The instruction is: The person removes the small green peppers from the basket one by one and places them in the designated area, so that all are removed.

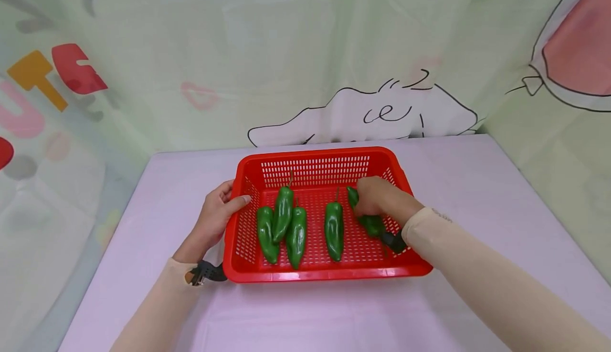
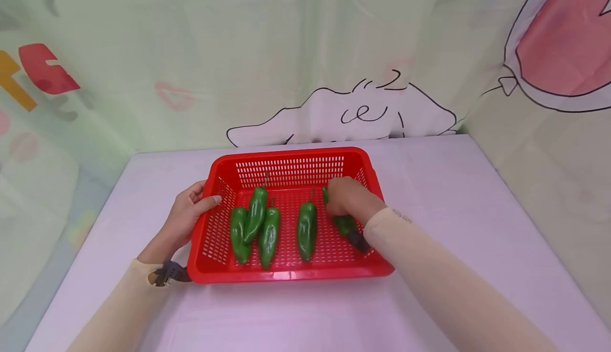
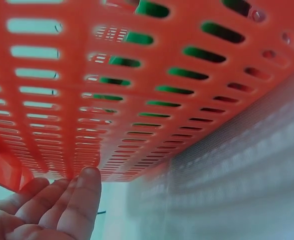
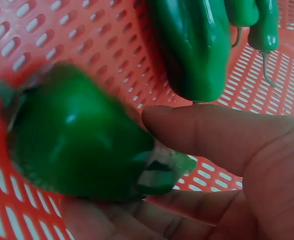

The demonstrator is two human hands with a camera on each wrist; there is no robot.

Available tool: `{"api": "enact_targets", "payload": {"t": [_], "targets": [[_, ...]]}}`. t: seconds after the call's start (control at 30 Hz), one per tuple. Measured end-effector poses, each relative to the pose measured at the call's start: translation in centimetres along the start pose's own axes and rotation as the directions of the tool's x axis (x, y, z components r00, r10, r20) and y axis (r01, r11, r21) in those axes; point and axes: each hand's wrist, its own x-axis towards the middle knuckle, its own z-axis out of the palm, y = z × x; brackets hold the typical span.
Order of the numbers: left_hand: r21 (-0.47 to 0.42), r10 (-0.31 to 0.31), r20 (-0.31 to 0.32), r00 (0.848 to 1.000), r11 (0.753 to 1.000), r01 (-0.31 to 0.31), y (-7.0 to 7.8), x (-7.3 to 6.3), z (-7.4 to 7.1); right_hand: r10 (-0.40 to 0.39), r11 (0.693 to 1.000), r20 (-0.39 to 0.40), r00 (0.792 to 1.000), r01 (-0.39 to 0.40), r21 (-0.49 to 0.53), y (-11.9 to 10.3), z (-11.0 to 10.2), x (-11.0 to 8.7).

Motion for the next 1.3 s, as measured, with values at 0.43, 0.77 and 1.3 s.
{"api": "enact_targets", "payload": {"t": [0.43, 0.77, 1.3], "targets": [[-0.013, -0.015, -0.006, 1.000, 1.000, 0.015, 0.0, -0.2, 0.0, 0.011, 1.000, -0.003, 1.000, -0.011, 0.029, 0.2, 0.5, 0.3], [-0.025, 0.000, 0.003, 1.000, 1.000, 0.000, -0.1, -0.2, 0.1, -0.023, 0.998, -0.024, 0.999, 0.025, 0.061, 0.5, -0.2, 0.0], [-0.034, 0.000, -0.014, 1.000, 0.999, 0.000, -0.2, -0.2, 0.2, -0.055, 0.986, -0.063, 0.996, 0.065, 0.155, 0.6, -1.3, -1.4]]}}
